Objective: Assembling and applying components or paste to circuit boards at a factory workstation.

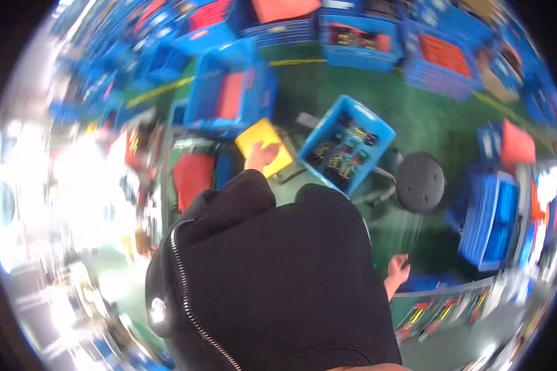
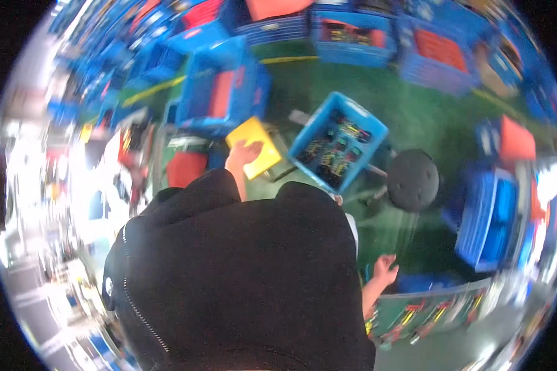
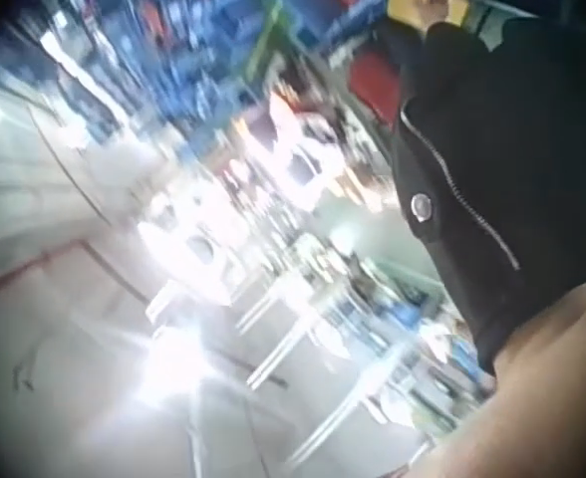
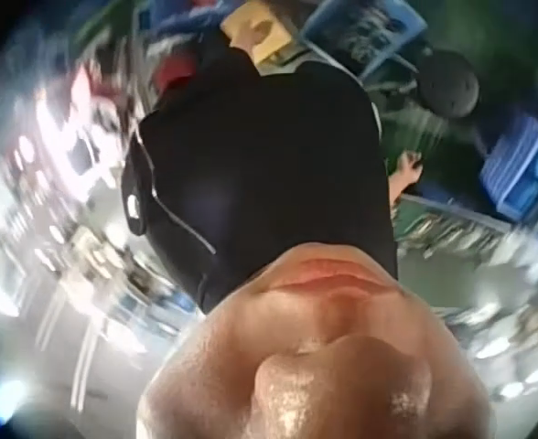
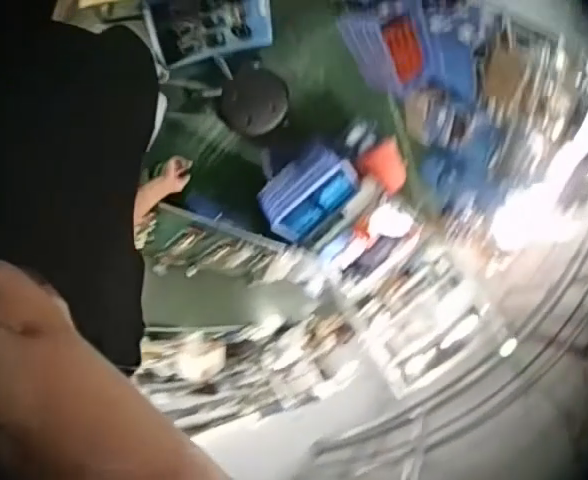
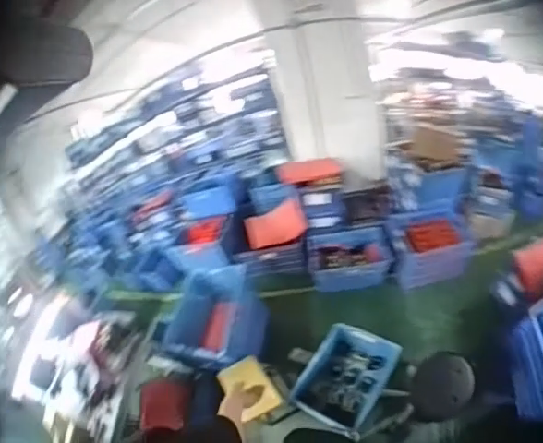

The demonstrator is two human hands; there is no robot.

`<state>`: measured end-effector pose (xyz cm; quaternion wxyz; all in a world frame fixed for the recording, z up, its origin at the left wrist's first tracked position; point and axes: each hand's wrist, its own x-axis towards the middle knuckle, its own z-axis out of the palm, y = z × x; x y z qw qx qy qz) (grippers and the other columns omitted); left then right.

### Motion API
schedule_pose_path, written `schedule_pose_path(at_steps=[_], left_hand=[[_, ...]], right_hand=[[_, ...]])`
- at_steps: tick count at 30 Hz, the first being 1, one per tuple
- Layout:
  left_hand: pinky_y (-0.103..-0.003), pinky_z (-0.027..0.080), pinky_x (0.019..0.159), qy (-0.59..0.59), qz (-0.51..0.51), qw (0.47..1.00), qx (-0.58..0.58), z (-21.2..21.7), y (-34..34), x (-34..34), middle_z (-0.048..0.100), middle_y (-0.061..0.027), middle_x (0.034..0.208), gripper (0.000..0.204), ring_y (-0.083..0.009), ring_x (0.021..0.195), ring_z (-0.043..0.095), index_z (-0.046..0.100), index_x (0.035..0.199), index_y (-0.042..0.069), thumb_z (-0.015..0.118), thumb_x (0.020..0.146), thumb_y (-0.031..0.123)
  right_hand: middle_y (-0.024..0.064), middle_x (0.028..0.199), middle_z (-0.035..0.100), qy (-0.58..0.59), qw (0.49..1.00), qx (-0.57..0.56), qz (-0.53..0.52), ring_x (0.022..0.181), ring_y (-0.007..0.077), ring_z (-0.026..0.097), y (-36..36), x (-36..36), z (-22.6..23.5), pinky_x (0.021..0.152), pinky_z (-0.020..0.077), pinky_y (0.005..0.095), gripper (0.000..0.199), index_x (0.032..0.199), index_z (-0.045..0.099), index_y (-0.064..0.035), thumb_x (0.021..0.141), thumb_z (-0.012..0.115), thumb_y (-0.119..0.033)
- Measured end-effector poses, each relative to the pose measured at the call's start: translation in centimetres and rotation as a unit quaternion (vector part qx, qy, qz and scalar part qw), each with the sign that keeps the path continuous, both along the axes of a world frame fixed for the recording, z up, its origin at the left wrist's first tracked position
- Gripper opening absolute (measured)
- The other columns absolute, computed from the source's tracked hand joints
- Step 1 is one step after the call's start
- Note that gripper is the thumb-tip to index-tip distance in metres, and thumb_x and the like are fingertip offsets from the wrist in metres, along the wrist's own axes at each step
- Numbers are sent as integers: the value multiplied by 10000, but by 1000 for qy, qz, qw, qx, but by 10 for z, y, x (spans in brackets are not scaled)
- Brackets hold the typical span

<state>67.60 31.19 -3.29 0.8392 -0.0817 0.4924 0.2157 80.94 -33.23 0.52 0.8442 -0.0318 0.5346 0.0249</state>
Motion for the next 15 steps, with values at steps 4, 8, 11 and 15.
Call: schedule_pose_path(at_steps=[4,8,11,15], left_hand=[[-446,379,1021,40,60,990,124,76,-38,-47,414,-193,1429,503,-359,1305,415,363,1373,-29,364,986,292],[-422,472,921,122,167,969,133,83,-107,-118,510,-139,1348,465,-308,1205,527,395,1368,9,385,993,283],[-399,505,864,132,263,949,112,85,-175,-186,552,-109,1294,442,-284,1149,567,427,1345,20,380,996,287],[-374,530,788,123,380,915,58,89,-219,-216,592,-107,1207,396,-268,1079,604,486,1275,21,377,995,280]], right_hand=[[84,875,592,93,985,-39,141,752,198,527,-1,75,-20,676,445,331,410,1039,573,3,951,486,-388],[96,871,605,25,943,-58,326,741,214,527,18,168,-30,668,437,353,441,1028,572,-5,953,465,-426],[105,857,633,-41,901,-15,431,741,233,576,63,234,-34,675,458,360,521,1027,584,0,963,399,-483],[120,906,658,-101,880,17,464,787,234,621,100,272,-37,691,477,363,574,1073,590,13,970,377,-509]])
